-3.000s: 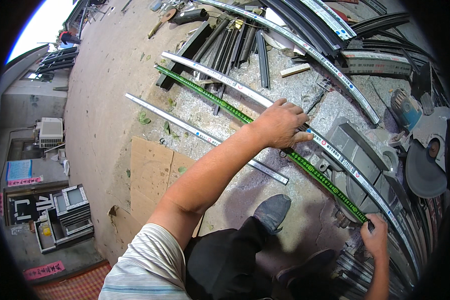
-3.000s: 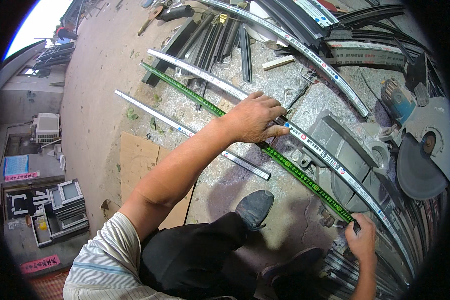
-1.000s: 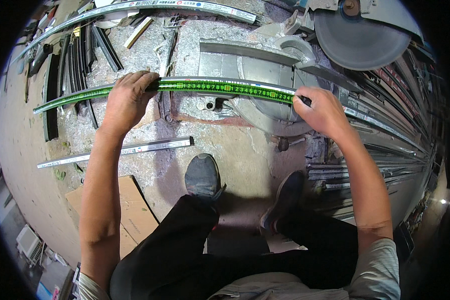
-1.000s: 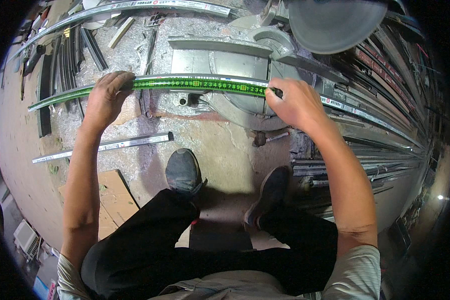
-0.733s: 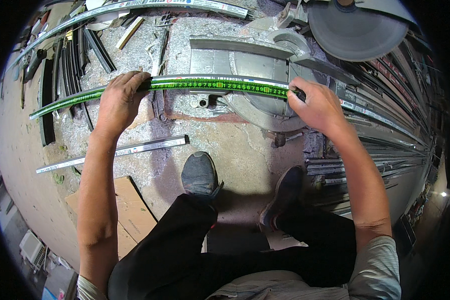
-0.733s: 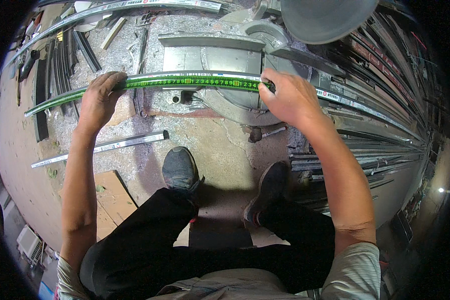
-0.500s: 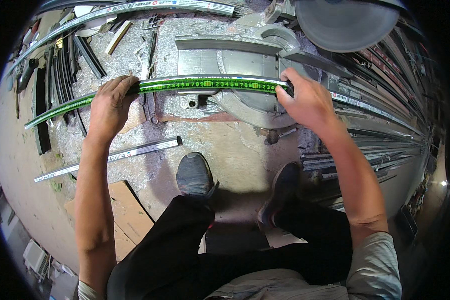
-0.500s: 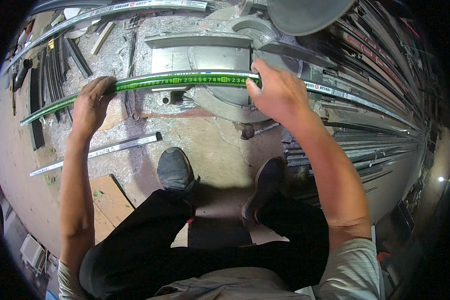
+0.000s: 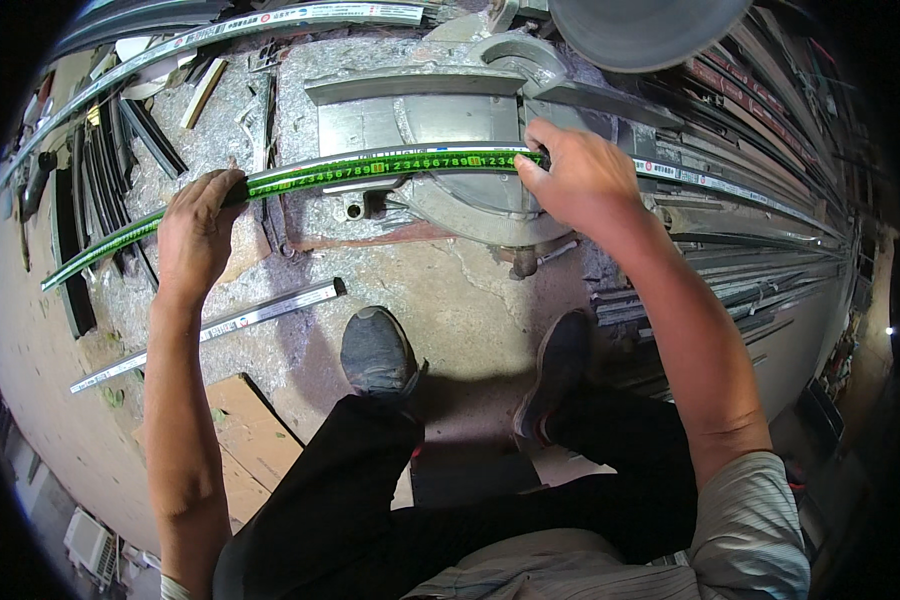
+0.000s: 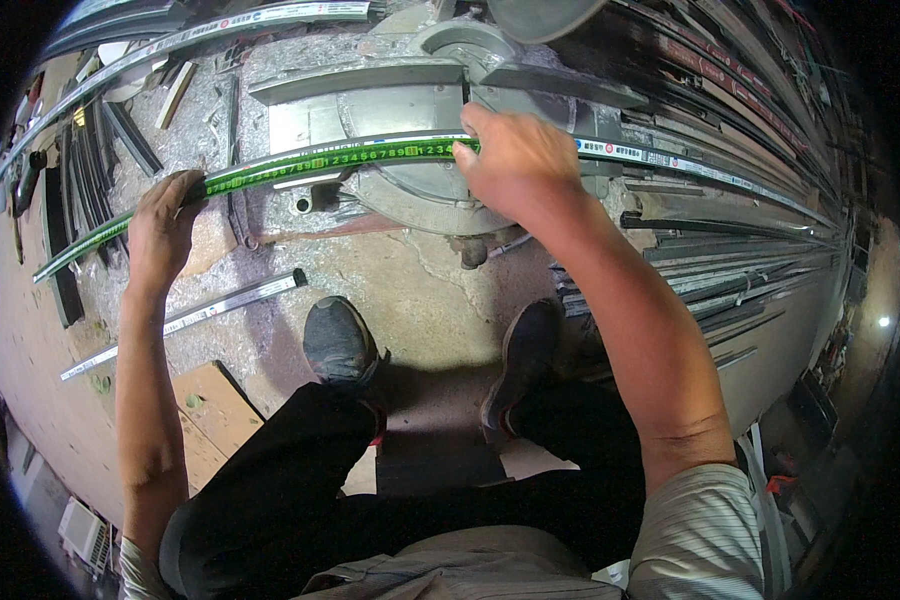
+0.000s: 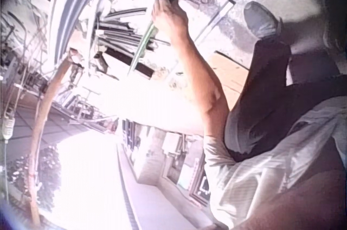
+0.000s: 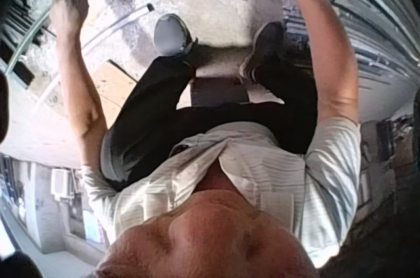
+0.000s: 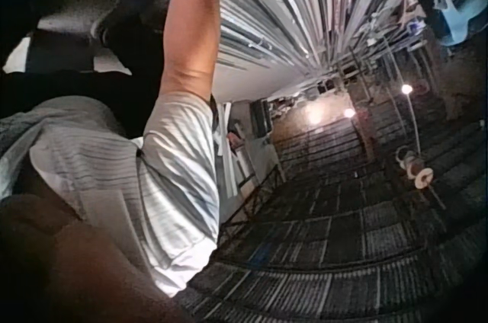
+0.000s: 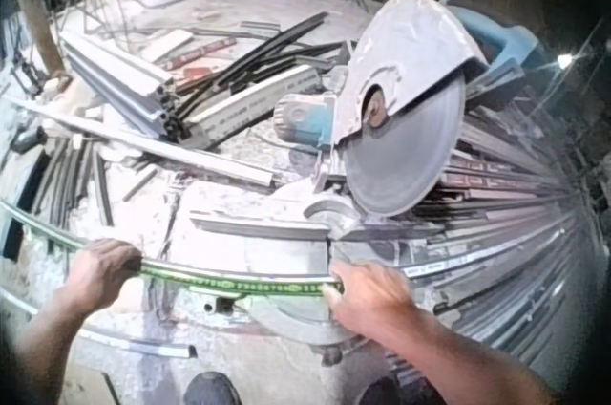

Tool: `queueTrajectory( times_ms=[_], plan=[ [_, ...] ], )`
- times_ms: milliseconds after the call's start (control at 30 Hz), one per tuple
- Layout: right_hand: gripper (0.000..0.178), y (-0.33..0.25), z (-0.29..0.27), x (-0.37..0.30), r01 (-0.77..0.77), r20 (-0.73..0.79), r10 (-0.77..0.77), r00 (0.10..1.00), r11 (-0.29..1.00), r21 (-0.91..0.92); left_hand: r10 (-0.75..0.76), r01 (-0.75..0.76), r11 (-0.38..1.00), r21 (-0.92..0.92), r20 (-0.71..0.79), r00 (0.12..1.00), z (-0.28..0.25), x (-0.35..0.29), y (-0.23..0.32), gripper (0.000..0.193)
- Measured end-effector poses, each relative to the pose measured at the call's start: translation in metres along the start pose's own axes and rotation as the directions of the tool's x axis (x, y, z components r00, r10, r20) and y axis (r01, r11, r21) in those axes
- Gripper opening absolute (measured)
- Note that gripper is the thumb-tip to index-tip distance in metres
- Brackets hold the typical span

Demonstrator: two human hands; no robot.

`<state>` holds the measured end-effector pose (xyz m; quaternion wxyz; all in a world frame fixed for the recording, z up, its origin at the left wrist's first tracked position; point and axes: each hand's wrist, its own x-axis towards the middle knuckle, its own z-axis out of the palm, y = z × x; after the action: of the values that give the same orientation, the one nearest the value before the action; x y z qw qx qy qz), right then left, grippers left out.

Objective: The person measures and marks metal profiles using a tape measure and marker, then cuts them to size using a miter saw. The person repeats this process for multiple pieces, handling the profiles and tools throughout.

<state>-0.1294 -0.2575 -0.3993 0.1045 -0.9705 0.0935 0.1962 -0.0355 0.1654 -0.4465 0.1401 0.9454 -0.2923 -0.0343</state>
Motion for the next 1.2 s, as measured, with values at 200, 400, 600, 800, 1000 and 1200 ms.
queueTrajectory(
  times_ms=[200,400,600,800,1000,1200],
  plan=[
    [0.031,0.002,0.0,0.002,-0.006,0.015,0.005,1.0,0.999,0.044,0.006,-0.006,1.0,0.014,0.001,1.0,0.003,0.0,-0.002,0.035],
    [0.032,0.004,-0.002,0.002,-0.001,0.028,0.0,1.0,0.998,0.059,-0.014,0.014,0.999,0.029,0.013,1.0,0.002,0.0,0.0,0.033],
    [0.031,0.005,-0.002,0.003,0.004,0.028,-0.006,1.0,0.998,0.062,0.018,-0.017,0.999,0.05,-0.017,1.0,0.004,-0.002,-0.004,0.034],
    [0.029,0.004,-0.005,0.004,-0.01,0.057,0.006,0.998,0.998,0.065,0.036,-0.036,0.995,0.092,-0.005,0.999,0.003,-0.002,-0.003,0.035],
    [0.028,0.007,-0.003,0.003,0.01,0.057,-0.014,0.998,0.997,0.073,0.051,-0.049,0.989,0.138,-0.011,0.999,0.002,-0.005,-0.001,0.035],
    [0.028,0.005,-0.007,0.003,-0.008,0.072,0.004,0.997,0.998,0.067,0.101,-0.095,0.987,0.127,-0.038,0.994,0.0,-0.004,0.001,0.031]
  ],
)
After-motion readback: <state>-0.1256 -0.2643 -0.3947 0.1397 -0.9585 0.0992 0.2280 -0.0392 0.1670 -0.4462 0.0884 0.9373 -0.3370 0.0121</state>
